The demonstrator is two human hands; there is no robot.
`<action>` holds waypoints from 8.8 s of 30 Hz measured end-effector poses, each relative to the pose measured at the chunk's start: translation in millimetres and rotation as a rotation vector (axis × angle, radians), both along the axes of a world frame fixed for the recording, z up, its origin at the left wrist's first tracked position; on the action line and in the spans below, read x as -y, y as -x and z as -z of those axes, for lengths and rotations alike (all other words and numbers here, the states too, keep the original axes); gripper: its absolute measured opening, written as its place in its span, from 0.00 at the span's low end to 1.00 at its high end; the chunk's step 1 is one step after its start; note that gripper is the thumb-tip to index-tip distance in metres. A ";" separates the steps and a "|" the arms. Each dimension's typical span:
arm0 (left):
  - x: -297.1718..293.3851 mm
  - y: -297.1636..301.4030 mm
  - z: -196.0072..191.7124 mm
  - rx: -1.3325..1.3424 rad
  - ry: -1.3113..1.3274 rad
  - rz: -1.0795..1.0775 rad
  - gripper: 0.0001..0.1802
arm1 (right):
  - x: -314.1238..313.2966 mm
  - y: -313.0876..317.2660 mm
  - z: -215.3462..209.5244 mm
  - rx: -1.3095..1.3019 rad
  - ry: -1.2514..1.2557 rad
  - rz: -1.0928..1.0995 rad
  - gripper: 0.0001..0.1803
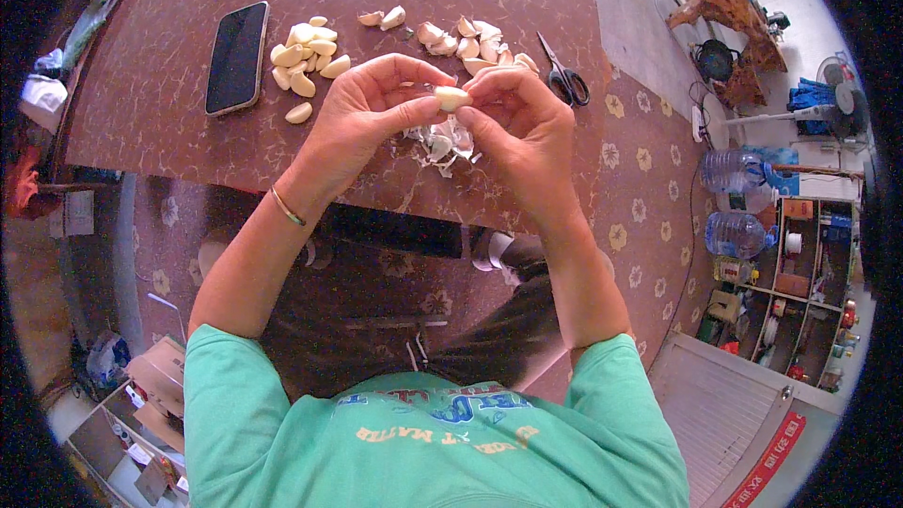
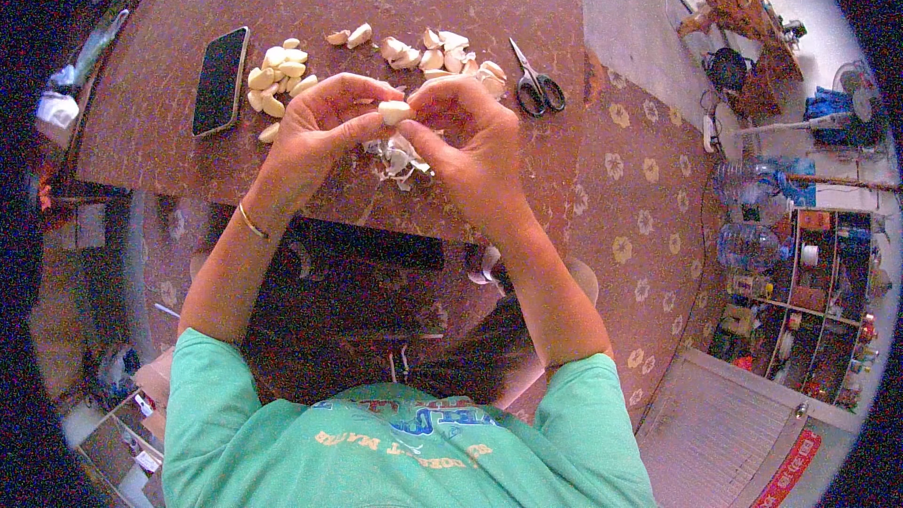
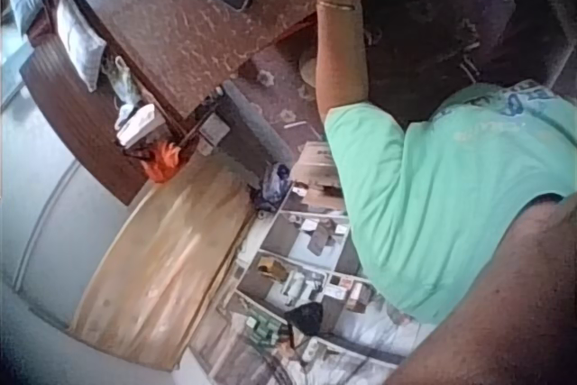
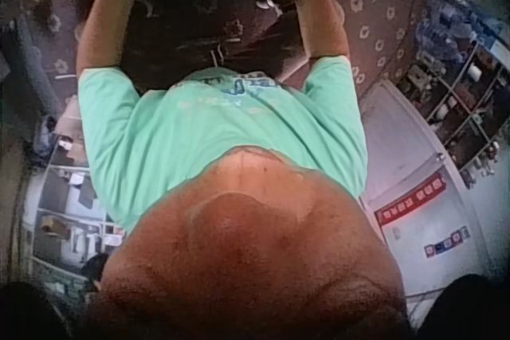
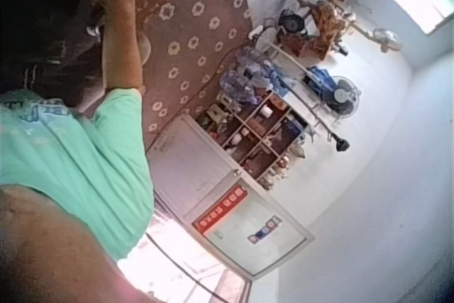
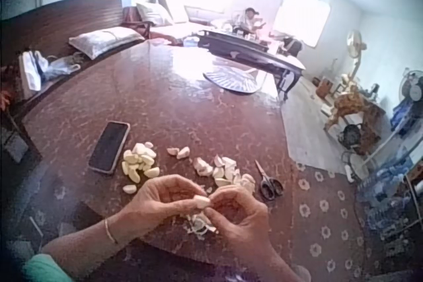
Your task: The person peels garlic cloves by hand, removing the papery skins and placing the peeled cloves on the table. The person handles each clove individually, separating the skins and discarding them.
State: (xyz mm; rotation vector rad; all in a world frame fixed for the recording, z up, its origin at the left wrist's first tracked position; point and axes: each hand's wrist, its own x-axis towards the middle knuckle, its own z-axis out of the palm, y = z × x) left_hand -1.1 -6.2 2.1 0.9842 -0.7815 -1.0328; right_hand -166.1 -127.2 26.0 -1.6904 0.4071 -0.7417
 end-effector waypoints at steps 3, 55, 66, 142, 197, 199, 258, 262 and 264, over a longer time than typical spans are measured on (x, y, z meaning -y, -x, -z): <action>0.4 -0.4 1.4 0.000 0.014 -0.006 0.14 | 0.0 0.6 0.2 0.000 -0.057 0.002 0.11; -0.4 4.9 -16.7 0.211 -0.063 -0.158 0.11 | 2.2 -6.5 7.0 0.116 -0.437 -0.146 0.12; -1.4 11.5 -25.9 0.459 -0.167 -0.255 0.08 | 1.3 -6.5 18.3 0.094 -0.451 -0.163 0.13; -8.4 0.1 -30.0 0.370 -0.175 -0.131 0.08 | -0.9 -0.6 0.9 -0.114 -0.327 -0.138 0.15; -4.8 4.8 -18.0 1.275 0.010 -0.513 0.06 | -7.0 -5.3 -12.3 -0.222 -0.233 -0.020 0.13; -5.8 1.0 -19.4 1.185 -0.054 -0.486 0.05 | -4.2 -4.2 -9.2 -0.192 -0.274 -0.036 0.14; -5.9 9.5 -23.5 0.759 -0.018 -0.376 0.08 | -6.0 -4.8 -8.3 -0.069 -0.238 -0.037 0.15; -7.1 8.2 -23.6 0.789 -0.046 -0.379 0.09 | -9.4 -5.0 -7.8 -0.079 -0.174 0.004 0.14; -7.1 6.8 -21.8 0.792 -0.066 -0.359 0.09 | -9.4 -4.2 -5.4 -0.079 -0.136 0.011 0.14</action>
